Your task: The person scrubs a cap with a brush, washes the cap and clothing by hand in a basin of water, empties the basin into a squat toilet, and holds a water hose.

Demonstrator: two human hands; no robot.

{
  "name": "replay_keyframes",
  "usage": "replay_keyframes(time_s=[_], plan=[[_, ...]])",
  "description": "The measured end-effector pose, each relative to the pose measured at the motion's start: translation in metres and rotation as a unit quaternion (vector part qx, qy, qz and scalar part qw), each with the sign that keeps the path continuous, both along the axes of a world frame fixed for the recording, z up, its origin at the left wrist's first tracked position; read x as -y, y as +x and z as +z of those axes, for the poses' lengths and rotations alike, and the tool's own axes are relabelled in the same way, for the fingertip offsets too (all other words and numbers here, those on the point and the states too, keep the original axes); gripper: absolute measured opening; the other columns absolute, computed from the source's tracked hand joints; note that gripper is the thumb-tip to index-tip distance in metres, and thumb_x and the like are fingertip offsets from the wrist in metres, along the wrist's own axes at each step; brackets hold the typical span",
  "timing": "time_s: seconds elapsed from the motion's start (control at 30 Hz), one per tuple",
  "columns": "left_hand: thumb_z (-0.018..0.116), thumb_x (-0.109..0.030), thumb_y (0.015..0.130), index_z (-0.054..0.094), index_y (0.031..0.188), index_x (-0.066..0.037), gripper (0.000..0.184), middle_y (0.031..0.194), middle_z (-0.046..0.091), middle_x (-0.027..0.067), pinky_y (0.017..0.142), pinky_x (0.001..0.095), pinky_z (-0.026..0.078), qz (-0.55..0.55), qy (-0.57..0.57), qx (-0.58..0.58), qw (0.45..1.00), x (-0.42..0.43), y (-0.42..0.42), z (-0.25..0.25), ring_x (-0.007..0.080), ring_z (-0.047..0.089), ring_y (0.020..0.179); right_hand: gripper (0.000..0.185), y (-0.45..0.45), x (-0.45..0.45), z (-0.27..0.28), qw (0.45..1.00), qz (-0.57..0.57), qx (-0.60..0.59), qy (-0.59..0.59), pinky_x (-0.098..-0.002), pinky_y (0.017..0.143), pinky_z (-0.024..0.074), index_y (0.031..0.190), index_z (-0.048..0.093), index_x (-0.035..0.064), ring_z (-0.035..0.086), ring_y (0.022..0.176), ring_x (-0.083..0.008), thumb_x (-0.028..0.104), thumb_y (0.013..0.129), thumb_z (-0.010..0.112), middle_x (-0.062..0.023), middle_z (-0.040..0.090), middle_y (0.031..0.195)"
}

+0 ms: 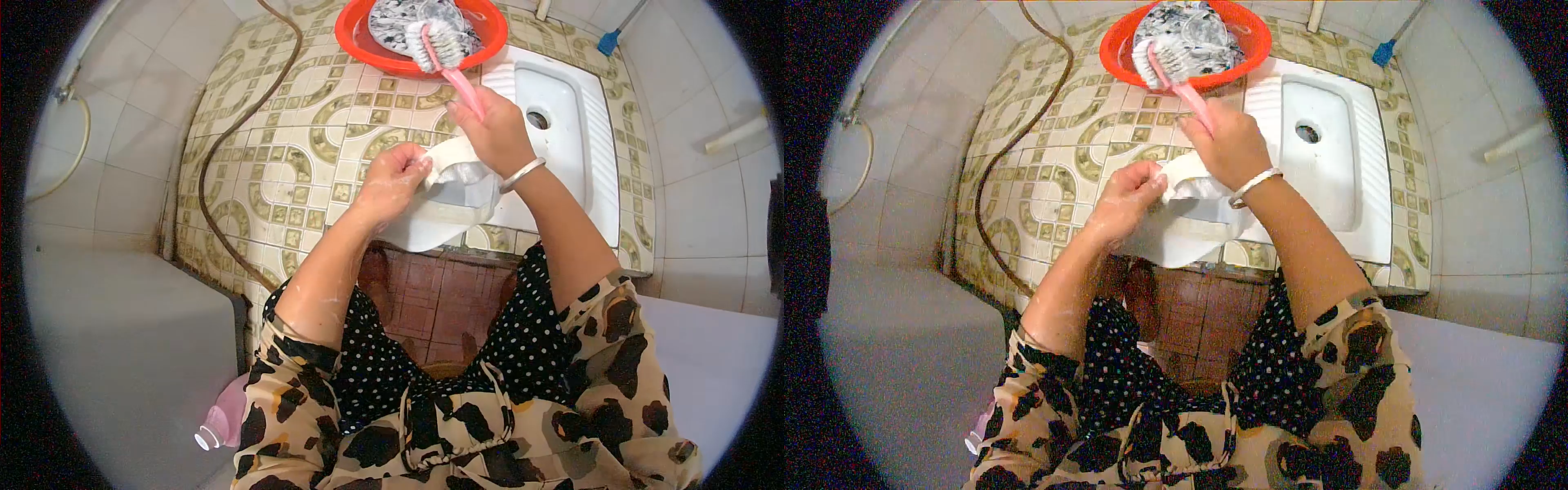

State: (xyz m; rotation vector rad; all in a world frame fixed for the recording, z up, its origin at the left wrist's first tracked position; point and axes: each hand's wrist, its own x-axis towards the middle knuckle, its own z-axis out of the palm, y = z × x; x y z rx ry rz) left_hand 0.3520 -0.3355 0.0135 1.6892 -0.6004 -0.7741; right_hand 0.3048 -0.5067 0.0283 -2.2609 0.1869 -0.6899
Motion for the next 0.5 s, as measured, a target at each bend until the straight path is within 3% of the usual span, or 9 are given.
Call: replay_keyframes(time_s=[0.07,0.13,0.27,0.3,0.33,0.37,0.43,0.5], plan=[[0.047,-0.014,0.084,0.054,0.08,-0.001,0.015,0.065,0.051,-0.0013,0.055,0.0239,0.038,0.002,-0.004,0.034,0.999,0.002,-0.003,0.008,0.008,0.045,0.06,0.024,0.0,0.003,0.0,1.0,-0.024,-0.011,-0.012,-0.0431,0.056,0.0409,0.073,0.051,0.0038,0.053,0.063,-0.0359,0.027,0.075,0.056,-0.0178,0.054,0.065],[0.047,-0.014,0.083,0.054,0.077,-0.001,0.016,0.064,0.052,0.0002,0.053,0.0263,0.04,-0.05,0.132,0.249,0.958,-0.001,-0.008,0.017,0.0107,0.048,0.058,0.024,0.0,0.001,0.002,0.998,-0.048,-0.023,-0.023,-0.0444,0.056,0.0411,0.073,0.05,0.0043,0.053,0.063,-0.0366,0.028,0.075,0.056,-0.0176,0.055,0.065],[0.046,-0.014,0.084,0.053,0.077,-0.003,0.016,0.063,0.052,0.0015,0.05,0.0248,0.04,-0.002,0.083,0.185,0.979,0.003,-0.013,0.01,0.0133,0.048,0.053,0.026,0.001,-0.006,0.011,0.993,-0.071,-0.034,-0.085,-0.044,0.052,0.0421,0.078,0.048,0.0063,0.055,0.059,-0.0344,0.031,0.074,0.057,-0.0152,0.055,0.062],[0.046,-0.016,0.085,0.053,0.081,-0.004,0.014,0.067,0.052,0.0012,0.048,0.0232,0.039,0.066,0.03,0.011,0.997,0.012,-0.02,0.024,0.0107,0.046,0.055,0.027,0.001,-0.002,0.018,0.991,-0.079,-0.035,-0.106,-0.0435,0.05,0.0422,0.079,0.047,0.0069,0.055,0.058,-0.0338,0.032,0.074,0.057,-0.0142,0.055,0.062],[0.046,-0.018,0.085,0.052,0.086,-0.005,0.014,0.071,0.051,0.0009,0.045,0.0216,0.038,0.132,-0.029,-0.158,0.978,0.014,-0.024,0.028,0.0081,0.045,0.057,0.027,0.0,-0.004,0.019,0.991,-0.078,-0.034,-0.106,-0.0435,0.05,0.0422,0.079,0.047,0.0069,0.055,0.058,-0.0338,0.032,0.074,0.057,-0.0142,0.055,0.062],[0.046,-0.018,0.085,0.052,0.086,-0.005,0.014,0.071,0.051,0.0009,0.045,0.0216,0.038,0.132,-0.03,-0.157,0.978,0.013,-0.023,0.023,0.0081,0.045,0.057,0.026,-0.001,-0.009,0.019,0.989,-0.076,-0.016,-0.126,-0.0407,0.048,0.0417,0.081,0.048,0.0064,0.055,0.055,-0.0322,0.029,0.074,0.059,-0.0137,0.055,0.06],[0.043,-0.02,0.087,0.05,0.091,-0.006,0.016,0.076,0.053,0.0027,0.044,0.0211,0.038,0.191,-0.11,-0.336,0.916,0.014,-0.018,0.014,0.0106,0.047,0.056,0.025,-0.003,-0.02,0.019,0.987,-0.074,0.001,-0.145,-0.0379,0.046,0.0413,0.082,0.05,0.0059,0.055,0.053,-0.0307,0.026,0.074,0.06,-0.0131,0.055,0.058],[0.042,-0.02,0.087,0.049,0.091,-0.007,0.016,0.077,0.053,0.003,0.044,0.0213,0.037,0.199,-0.105,-0.335,0.915,0.015,-0.015,0.012,0.011,0.047,0.056,0.025,-0.007,-0.036,0.022,0.988,0.0,0.037,-0.149,-0.0376,0.045,0.0413,0.083,0.05,0.0063,0.053,0.049,-0.0305,0.027,0.073,0.061,-0.013,0.054,0.055]])
